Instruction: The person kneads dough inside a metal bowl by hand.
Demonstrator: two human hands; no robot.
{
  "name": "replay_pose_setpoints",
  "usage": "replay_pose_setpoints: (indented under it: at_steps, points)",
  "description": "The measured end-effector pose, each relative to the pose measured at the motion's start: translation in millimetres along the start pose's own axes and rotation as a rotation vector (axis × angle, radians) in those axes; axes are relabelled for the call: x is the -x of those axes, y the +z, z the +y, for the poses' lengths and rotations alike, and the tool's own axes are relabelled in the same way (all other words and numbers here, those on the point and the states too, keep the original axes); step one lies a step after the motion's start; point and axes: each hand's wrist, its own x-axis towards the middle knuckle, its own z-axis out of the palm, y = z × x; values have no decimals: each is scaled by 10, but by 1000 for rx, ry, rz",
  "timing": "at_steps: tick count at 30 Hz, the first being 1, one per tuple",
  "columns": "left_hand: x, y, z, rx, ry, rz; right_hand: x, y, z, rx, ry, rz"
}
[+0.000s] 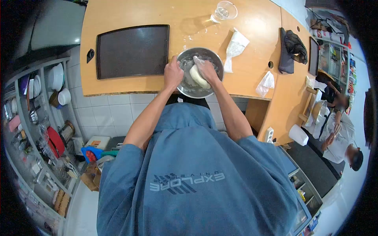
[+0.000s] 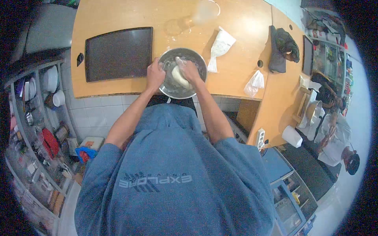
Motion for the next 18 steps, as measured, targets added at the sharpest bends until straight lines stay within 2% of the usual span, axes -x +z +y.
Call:
replay_pose_setpoints:
  at_steps: [1, 4, 5, 8, 11, 14, 15, 18]
  points:
    - [-2, -9, 2, 20, 5, 10, 54, -22, 23, -191, -3, -41]
    - [1, -23, 30, -12, 29, 35, 171, -118, 11, -423, 132, -111]
    - [-8, -30, 40, -15, 5, 17, 243, -149, -1, -575, 228, -122]
    - [-13, -41, 48, -35, -51, -29, 329, -199, -60, -1019, 335, -257]
    - [-17, -51, 58, -51, -43, -30, 102, -113, 262, -640, 32, -141]
    - [-18, -23, 11, -44, -14, -14, 258, -280, -195, -212, -7, -137]
    - [-18, -24, 31, -45, -14, -14, 151, -114, 9, -128, -191, 96]
    - [-34, -17, 42, -57, -13, -12, 81, -83, 70, -100, -140, 65]
